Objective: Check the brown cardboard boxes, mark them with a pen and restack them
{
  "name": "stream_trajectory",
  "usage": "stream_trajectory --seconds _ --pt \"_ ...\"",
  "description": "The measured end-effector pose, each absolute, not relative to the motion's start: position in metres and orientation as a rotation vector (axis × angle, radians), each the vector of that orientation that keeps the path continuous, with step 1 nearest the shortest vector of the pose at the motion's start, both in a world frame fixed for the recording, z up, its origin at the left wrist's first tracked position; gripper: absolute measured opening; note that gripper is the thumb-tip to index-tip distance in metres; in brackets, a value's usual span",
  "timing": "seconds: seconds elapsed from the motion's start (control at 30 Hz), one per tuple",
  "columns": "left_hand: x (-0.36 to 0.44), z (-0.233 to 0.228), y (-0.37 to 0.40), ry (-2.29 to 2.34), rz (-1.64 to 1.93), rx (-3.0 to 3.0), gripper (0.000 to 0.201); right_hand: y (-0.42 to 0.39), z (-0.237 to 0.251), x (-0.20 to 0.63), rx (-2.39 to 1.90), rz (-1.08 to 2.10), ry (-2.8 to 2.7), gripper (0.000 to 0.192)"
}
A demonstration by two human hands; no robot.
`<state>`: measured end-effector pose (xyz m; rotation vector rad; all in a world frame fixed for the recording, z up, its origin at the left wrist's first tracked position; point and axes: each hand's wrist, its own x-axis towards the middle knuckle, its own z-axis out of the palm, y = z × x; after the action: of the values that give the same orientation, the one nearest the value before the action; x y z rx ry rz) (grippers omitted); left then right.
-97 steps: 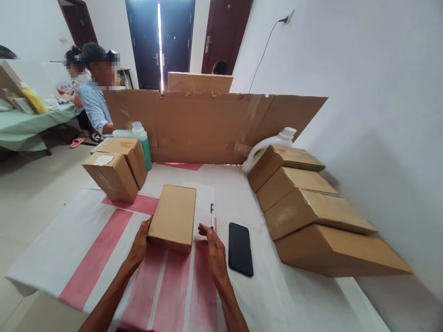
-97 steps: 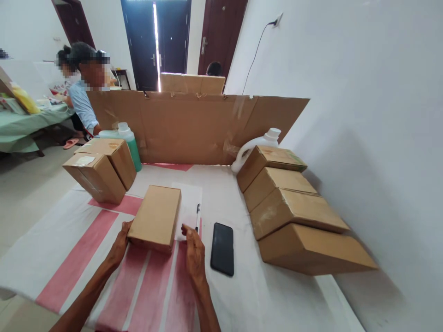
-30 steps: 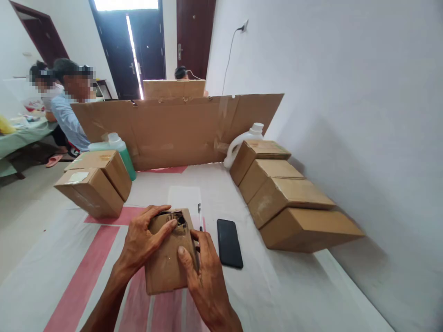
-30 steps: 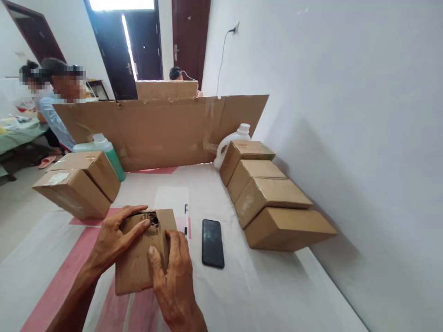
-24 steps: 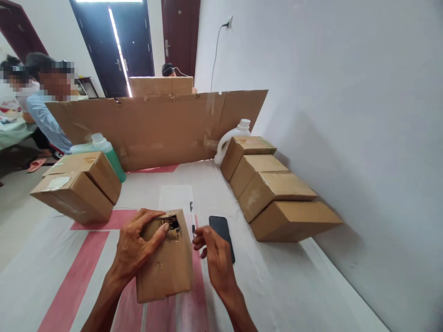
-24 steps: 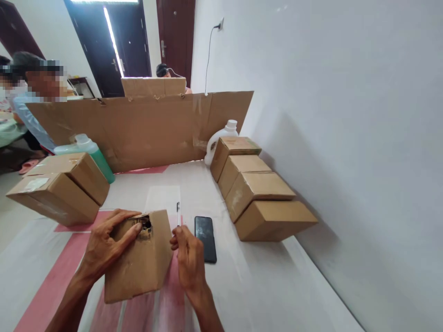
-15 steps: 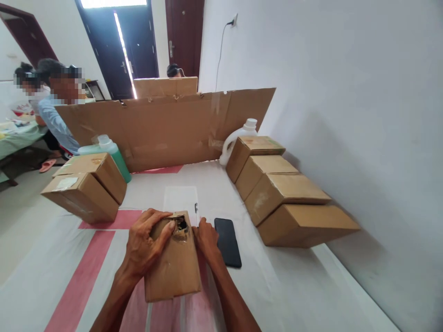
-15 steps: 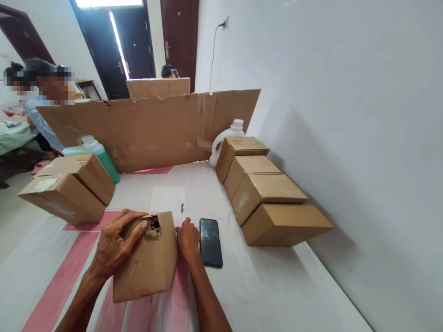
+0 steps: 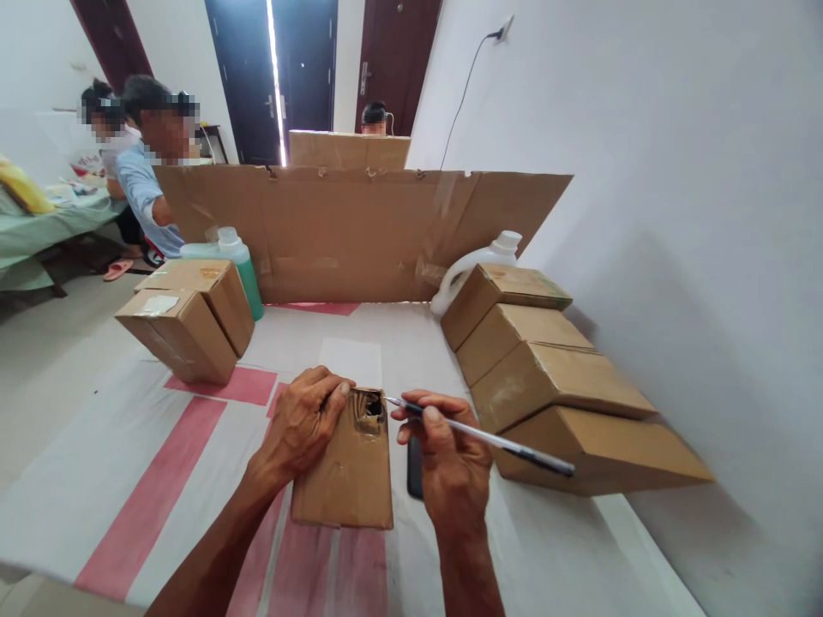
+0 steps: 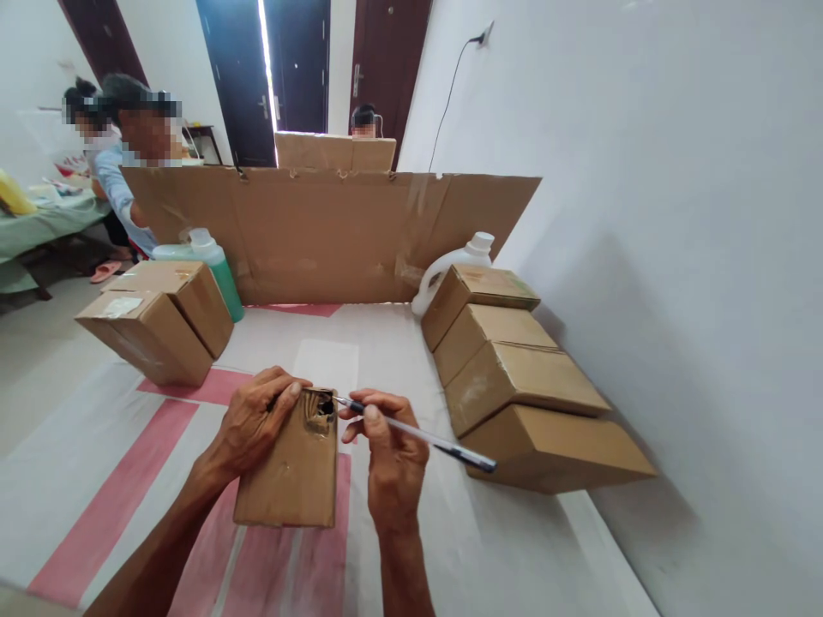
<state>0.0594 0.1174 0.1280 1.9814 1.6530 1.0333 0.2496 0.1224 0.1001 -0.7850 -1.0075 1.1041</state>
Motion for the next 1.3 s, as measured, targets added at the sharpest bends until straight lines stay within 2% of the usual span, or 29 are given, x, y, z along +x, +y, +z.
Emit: stream_trajectory --seconds 0.5,0.67,0.87,0.97,1.03,1.13,1.3 --pt "0.072 0.13 0.112 1.667 0.983 2.104 0.034 0.109 0.112 0.24 -0.994 0.842 -1.425 0.015" --pt "0.072 0.129 0.111 1.693 0.966 2.111 0.032 0.106 0.111 0.244 -1.015 0.843 -1.507 0.017" --pt "0.073 0.129 0.111 1.692 0.969 2.118 0.034 0.096 0.116 0.257 -1.074 0.847 -1.51 0.022" --pt "0.069 0.13 0.11 1.689 1.0 2.092 0.036 0.102 0.113 0.275 -1.093 0.862 -1.343 0.025" --pt "0.063 0.13 0.108 1.664 1.032 2.059 0.036 0.116 0.104 0.286 -1.127 0.901 -1.241 0.029" --pt "0.053 0.129 0.104 1.624 1.072 2.023 0.029 0.142 0.075 0.288 -1.469 0.947 -1.498 0.033" --pt "0.047 0.127 0.097 1.614 1.082 2.045 0.023 0.166 0.015 0.252 -1.93 0.884 -1.849 0.02"
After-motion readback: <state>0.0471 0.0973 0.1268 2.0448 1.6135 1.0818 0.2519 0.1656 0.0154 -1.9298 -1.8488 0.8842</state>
